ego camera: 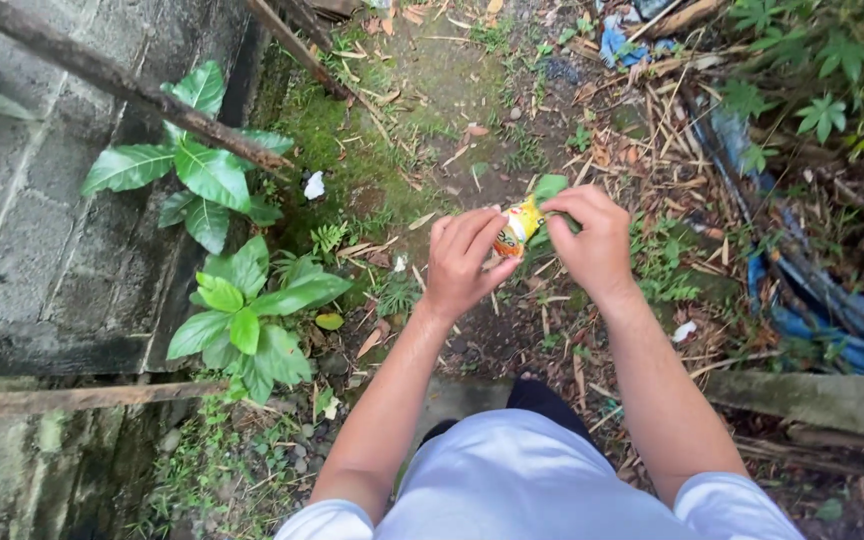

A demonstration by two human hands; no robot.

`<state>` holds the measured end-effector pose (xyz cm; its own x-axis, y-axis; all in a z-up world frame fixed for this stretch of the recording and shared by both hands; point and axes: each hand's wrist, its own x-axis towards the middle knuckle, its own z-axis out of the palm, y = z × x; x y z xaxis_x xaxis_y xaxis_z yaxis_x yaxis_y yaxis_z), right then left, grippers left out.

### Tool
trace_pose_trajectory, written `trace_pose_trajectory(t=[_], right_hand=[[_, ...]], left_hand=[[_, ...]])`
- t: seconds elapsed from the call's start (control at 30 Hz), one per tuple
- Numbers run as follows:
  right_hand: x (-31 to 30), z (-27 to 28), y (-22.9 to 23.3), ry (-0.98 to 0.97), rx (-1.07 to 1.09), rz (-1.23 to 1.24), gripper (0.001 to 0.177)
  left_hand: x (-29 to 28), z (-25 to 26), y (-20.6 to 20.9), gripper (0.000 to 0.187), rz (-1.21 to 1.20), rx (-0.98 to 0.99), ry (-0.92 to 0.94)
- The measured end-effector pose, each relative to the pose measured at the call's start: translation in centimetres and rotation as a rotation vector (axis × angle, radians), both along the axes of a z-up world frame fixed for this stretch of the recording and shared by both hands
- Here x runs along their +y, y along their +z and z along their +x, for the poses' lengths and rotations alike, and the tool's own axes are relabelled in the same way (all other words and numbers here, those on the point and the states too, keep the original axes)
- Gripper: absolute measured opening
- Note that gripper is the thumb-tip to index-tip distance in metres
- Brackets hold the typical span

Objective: Sorting through plastic trash and attempting to wrap a small plastic cup with a green leaf.

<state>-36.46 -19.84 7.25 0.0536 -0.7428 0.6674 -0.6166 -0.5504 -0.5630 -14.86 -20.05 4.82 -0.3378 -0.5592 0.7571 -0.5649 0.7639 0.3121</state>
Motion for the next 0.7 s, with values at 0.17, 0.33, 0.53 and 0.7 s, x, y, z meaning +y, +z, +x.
trace_pose_trajectory(t=[0.17, 0.33, 0.53, 0.7], right_hand=[[-4.2, -2.9, 0.2, -0.062, -0.022, 0.154, 0.015], [-5.7, -2.0, 2.6, 0.058, 0.027, 0.095, 0.013], [-10.9, -3.3, 0.2, 0.01, -0.076, 0.142, 0.016], [-15.0, 0.3, 0.7, 0.079, -0.015, 0.141, 0.014]], left_hand=[[-3.4, -2.6, 0.6, 0.067, 0.023, -0.026, 0.03], [-5.6, -3.4, 1.8, 0.067, 0.051, -0.006, 0.04], [-8.4, -2.3, 1.6, 0.069, 0.048, 0.007, 0.102], [-12.2, -0.1, 0.6, 0.068, 0.089, 0.037, 0.117]])
